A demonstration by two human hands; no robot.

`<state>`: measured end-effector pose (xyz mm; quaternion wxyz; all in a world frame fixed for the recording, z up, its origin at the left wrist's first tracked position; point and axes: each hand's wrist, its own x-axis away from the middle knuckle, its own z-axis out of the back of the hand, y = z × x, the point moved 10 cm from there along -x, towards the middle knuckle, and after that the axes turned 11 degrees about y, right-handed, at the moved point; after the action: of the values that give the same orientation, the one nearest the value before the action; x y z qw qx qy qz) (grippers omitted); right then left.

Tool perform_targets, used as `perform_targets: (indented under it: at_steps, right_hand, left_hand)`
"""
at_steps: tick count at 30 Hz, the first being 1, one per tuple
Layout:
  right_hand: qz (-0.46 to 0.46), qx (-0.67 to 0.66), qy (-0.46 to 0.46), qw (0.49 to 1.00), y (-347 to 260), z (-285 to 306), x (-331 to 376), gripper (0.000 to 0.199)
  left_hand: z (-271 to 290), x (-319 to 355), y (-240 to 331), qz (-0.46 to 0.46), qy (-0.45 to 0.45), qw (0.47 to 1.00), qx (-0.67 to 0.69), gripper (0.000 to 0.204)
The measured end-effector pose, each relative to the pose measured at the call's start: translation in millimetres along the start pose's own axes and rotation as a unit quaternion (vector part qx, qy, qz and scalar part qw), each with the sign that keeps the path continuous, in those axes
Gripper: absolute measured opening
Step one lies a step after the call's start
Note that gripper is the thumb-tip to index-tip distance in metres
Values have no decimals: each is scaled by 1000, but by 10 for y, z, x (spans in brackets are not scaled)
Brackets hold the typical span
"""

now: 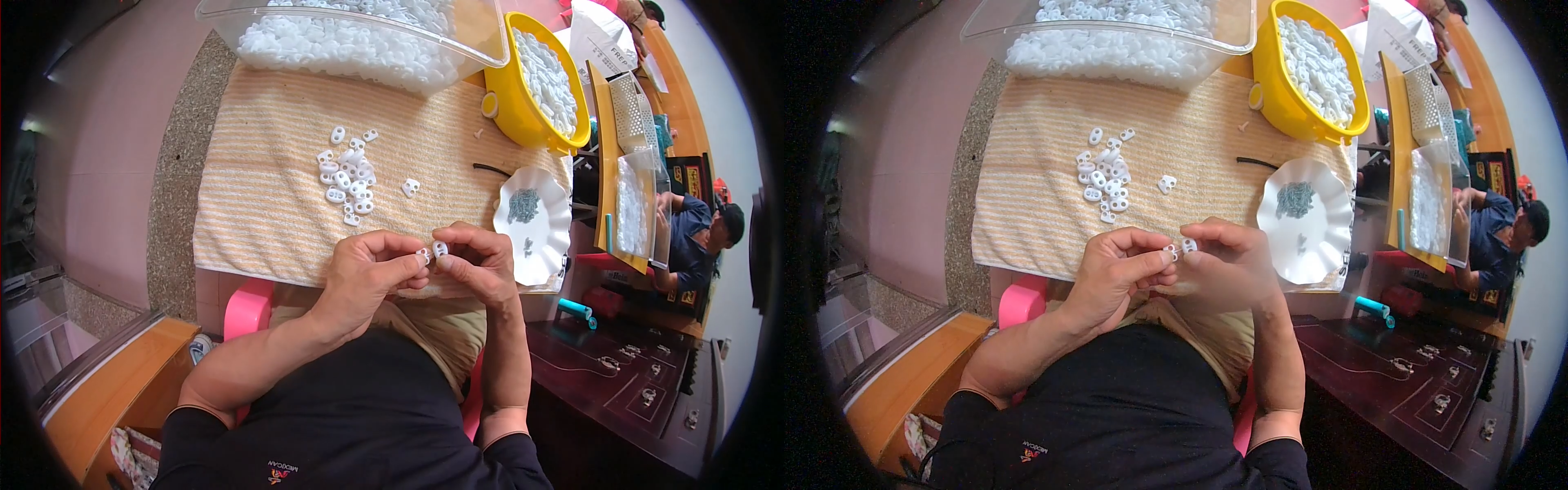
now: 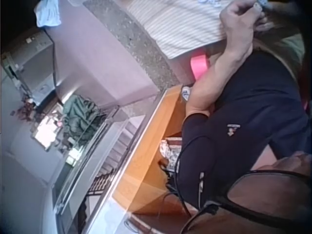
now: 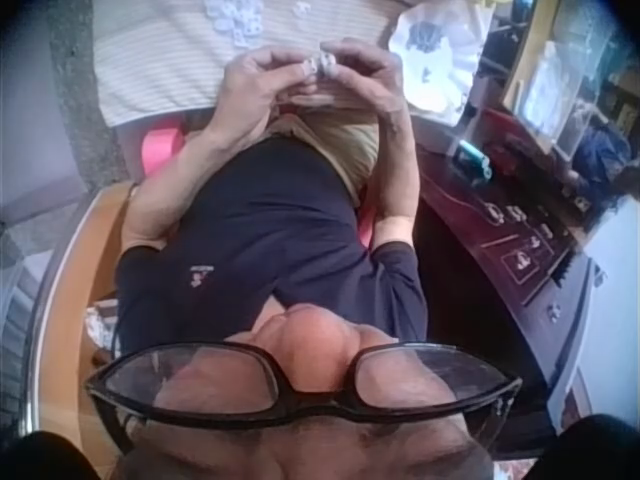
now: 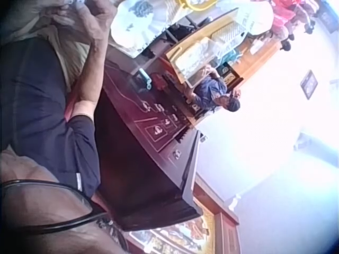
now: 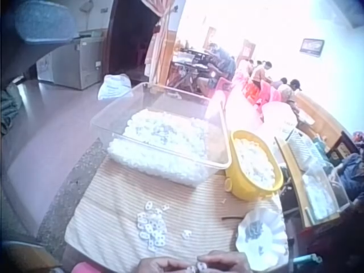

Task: Assembling small white plastic components by hand at a workbench.

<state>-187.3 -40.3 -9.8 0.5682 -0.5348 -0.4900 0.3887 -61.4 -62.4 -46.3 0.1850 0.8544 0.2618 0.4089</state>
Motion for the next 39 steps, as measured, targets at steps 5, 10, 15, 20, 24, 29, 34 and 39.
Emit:
perform_targets:
  at_steps: [5, 10, 15, 20, 24, 29, 34, 39]
  right_hand:
    - [-3, -9, -1, 1000, -21, -24, 3, 29]
    - [-7, -17, -4, 1000, -20, -30, 24, 30]
    - [-10, -23, -7, 1000, 12, -48, 32, 29]
    - [-11, -30, -14, 999, 16, -61, 35, 30]
    - [-10, -28, -16, 999, 24, -50, 38, 30]
    - [-10, -32, -20, 999, 19, -50, 48, 30]
    - [-9, -21, -31, 999, 13, -70, 52, 30]
    - [-11, -39, -33, 999, -22, -93, 67, 29]
  left_hand:
    - [1, -2, -2, -2, -5, 1000, -3, 17]
    - [-9, 5, -7, 5, -7, 1000, -12, 13]
    - [-12, 3, -18, 6, -12, 1000, -7, 14]
    - [-18, 4, -21, 5, -18, 1000, -5, 15]
    - [-40, 9, -10, 5, -23, 1000, -4, 13]
    - [-67, 18, 2, 5, -32, 999, 6, 12]
    - [-42, 6, -33, 10, -34, 999, 1, 15]
    - [-48, 4, -52, 13, -40, 999, 3, 15]
